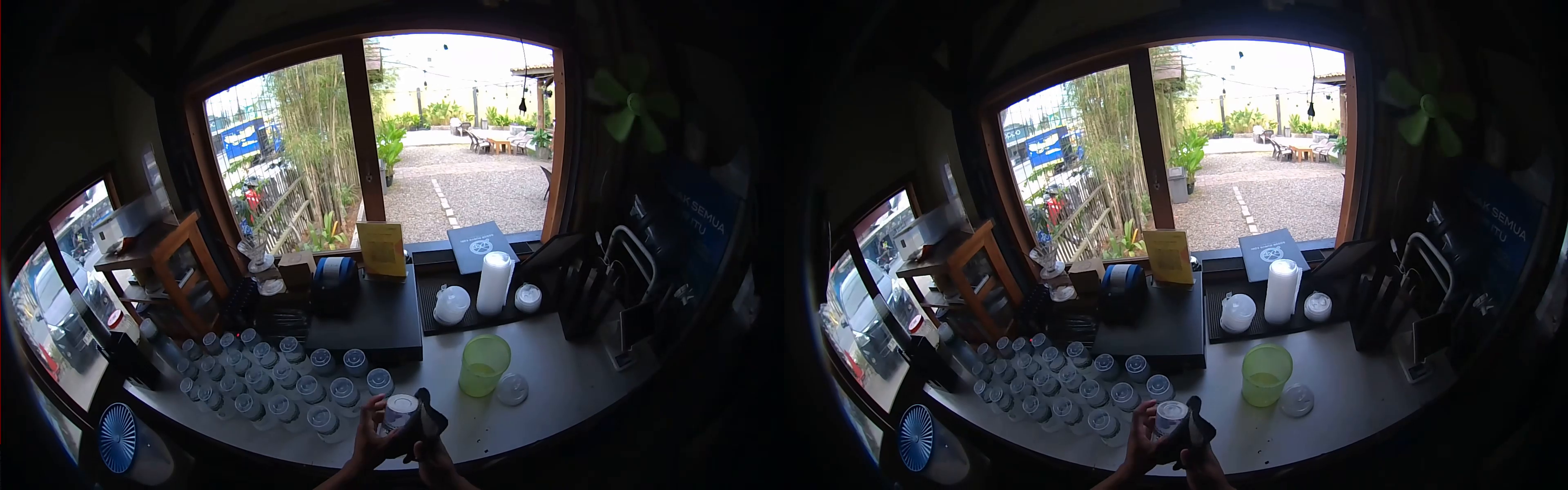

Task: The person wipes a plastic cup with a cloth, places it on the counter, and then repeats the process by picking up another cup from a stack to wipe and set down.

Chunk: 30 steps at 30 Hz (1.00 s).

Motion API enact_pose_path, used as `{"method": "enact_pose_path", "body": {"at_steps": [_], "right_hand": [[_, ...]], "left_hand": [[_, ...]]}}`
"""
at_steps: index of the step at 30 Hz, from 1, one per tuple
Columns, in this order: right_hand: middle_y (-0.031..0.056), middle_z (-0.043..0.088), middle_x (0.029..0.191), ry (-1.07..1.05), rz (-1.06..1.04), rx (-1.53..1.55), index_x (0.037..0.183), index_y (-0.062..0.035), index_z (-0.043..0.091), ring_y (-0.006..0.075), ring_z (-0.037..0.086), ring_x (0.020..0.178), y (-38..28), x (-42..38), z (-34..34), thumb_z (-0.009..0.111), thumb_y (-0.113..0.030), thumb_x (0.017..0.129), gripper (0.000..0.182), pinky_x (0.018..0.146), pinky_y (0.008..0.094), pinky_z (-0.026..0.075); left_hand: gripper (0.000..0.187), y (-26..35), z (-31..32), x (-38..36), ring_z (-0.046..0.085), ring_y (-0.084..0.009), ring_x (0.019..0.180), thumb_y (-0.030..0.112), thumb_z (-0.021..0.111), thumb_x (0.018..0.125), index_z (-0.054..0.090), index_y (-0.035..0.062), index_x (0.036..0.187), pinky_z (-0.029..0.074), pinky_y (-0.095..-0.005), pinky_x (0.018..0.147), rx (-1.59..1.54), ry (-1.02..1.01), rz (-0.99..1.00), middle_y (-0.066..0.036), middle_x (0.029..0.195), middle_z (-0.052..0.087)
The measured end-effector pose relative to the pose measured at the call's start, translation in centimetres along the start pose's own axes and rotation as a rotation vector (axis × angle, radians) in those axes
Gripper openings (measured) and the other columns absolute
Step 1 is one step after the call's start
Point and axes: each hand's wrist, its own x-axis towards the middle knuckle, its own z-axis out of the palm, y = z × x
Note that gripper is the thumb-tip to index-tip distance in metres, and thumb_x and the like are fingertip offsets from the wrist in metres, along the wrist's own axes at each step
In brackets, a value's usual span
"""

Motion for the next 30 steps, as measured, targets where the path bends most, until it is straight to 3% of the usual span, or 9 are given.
{"method": "enact_pose_path", "body": {"at_steps": [3, 6, 11, 16, 19, 22, 24, 25, 30], "right_hand": [[0.0088, 0.054, 0.122, 0.022, -0.111, -0.236, 0.146, -0.0031, 0.028, 0.0143, 0.057, 0.098, -0.9, 1.0, -0.6, 0.054, -0.039, 0.098, 0.065, 0.083, 0.0306, 0.048], [0.0055, 0.063, 0.103, 0.155, 0.019, -0.070, 0.131, -0.0014, 0.048, 0.0125, 0.059, 0.088, -4.6, 2.7, -0.2, 0.062, -0.030, 0.095, 0.048, 0.074, 0.0290, 0.050], [0.0009, 0.058, 0.087, 0.205, 0.190, -0.065, 0.112, -0.0043, 0.053, 0.0082, 0.054, 0.074, -3.2, 1.6, -0.4, 0.057, -0.020, 0.097, 0.022, 0.062, 0.0252, 0.044], [0.0019, 0.058, 0.091, 0.098, 0.128, -0.111, 0.120, -0.0031, 0.053, 0.0086, 0.052, 0.075, 0.2, 0.3, -1.8, 0.050, -0.015, 0.099, 0.024, 0.062, 0.0250, 0.044], [0.0040, 0.059, 0.100, 0.068, -0.076, -0.226, 0.114, -0.0011, 0.059, 0.0121, 0.051, 0.081, -0.6, -0.1, 0.4, 0.039, 0.003, 0.093, 0.029, 0.072, 0.0267, 0.045], [0.0036, 0.059, 0.102, 0.088, -0.024, -0.358, 0.124, -0.0003, 0.053, 0.0127, 0.053, 0.093, -0.6, 0.2, 0.8, 0.041, -0.001, 0.097, 0.029, 0.084, 0.0274, 0.044], [0.0011, 0.058, 0.087, 0.264, 0.065, -0.105, 0.117, -0.0029, 0.054, 0.0070, 0.053, 0.073, 0.2, 1.6, -0.1, 0.052, -0.021, 0.100, 0.025, 0.059, 0.0235, 0.041], [0.0011, 0.059, 0.089, 0.203, 0.242, -0.023, 0.116, -0.0025, 0.056, 0.0073, 0.054, 0.075, -1.0, 1.6, -1.5, 0.050, -0.024, 0.101, 0.027, 0.061, 0.0237, 0.043], [0.0074, 0.058, 0.114, 0.063, 0.045, -0.164, 0.133, -0.0025, 0.046, 0.0136, 0.056, 0.100, 0.0, 1.2, 0.0, 0.047, -0.018, 0.102, 0.035, 0.085, 0.0290, 0.047]], "left_hand": [[0.074, 0.6, 0.2, -1.8, 0.059, -0.0290, 0.113, 0.022, 0.074, 0.080, 0.031, 0.0056, 0.138, 0.047, -0.0412, 0.095, -0.027, -0.131, -0.144, -0.020, 0.124, 0.057], [0.082, 1.0, 1.0, -3.1, 0.057, -0.0310, 0.118, 0.026, 0.076, 0.079, 0.028, 0.0045, 0.143, 0.045, -0.0418, 0.099, 0.111, -0.269, -0.117, -0.021, 0.126, 0.055], [0.088, 1.0, 0.5, -1.6, 0.052, -0.0323, 0.123, 0.023, 0.080, 0.077, 0.028, 0.0037, 0.145, 0.042, -0.0404, 0.102, 0.270, -0.280, -0.057, -0.022, 0.132, 0.050], [0.078, 1.8, -1.0, -0.4, 0.059, -0.0289, 0.112, 0.024, 0.080, 0.078, 0.036, 0.0016, 0.138, 0.047, -0.0390, 0.094, 0.517, -0.139, 0.194, -0.018, 0.120, 0.057], [0.077, 0.0, -1.4, -0.7, 0.055, -0.0271, 0.118, 0.023, 0.078, 0.081, 0.034, -0.0008, 0.139, 0.045, -0.0372, 0.097, 0.109, -0.052, -0.119, -0.018, 0.125, 0.050], [0.074, -2.0, -1.1, -1.4, 0.053, -0.0260, 0.120, 0.023, 0.076, 0.083, 0.033, -0.0026, 0.137, 0.046, -0.0367, 0.096, 0.190, -0.038, -0.121, -0.019, 0.126, 0.048], [0.079, 0.3, 0.2, -2.6, 0.052, -0.0276, 0.122, 0.024, 0.074, 0.085, 0.027, 0.0011, 0.143, 0.042, -0.0372, 0.101, 0.104, -0.163, -0.094, -0.020, 0.130, 0.047], [0.080, -0.1, 0.8, -3.2, 0.052, -0.0285, 0.122, 0.023, 0.073, 0.085, 0.025, 0.0017, 0.144, 0.041, -0.0380, 0.102, 0.099, -0.200, -0.088, -0.021, 0.133, 0.046], [0.079, 0.8, 0.1, -2.1, 0.053, -0.0288, 0.119, 0.017, 0.068, 0.086, 0.019, 0.0027, 0.147, 0.040, -0.0392, 0.102, 0.002, -0.113, -0.089, -0.022, 0.129, 0.050]]}}
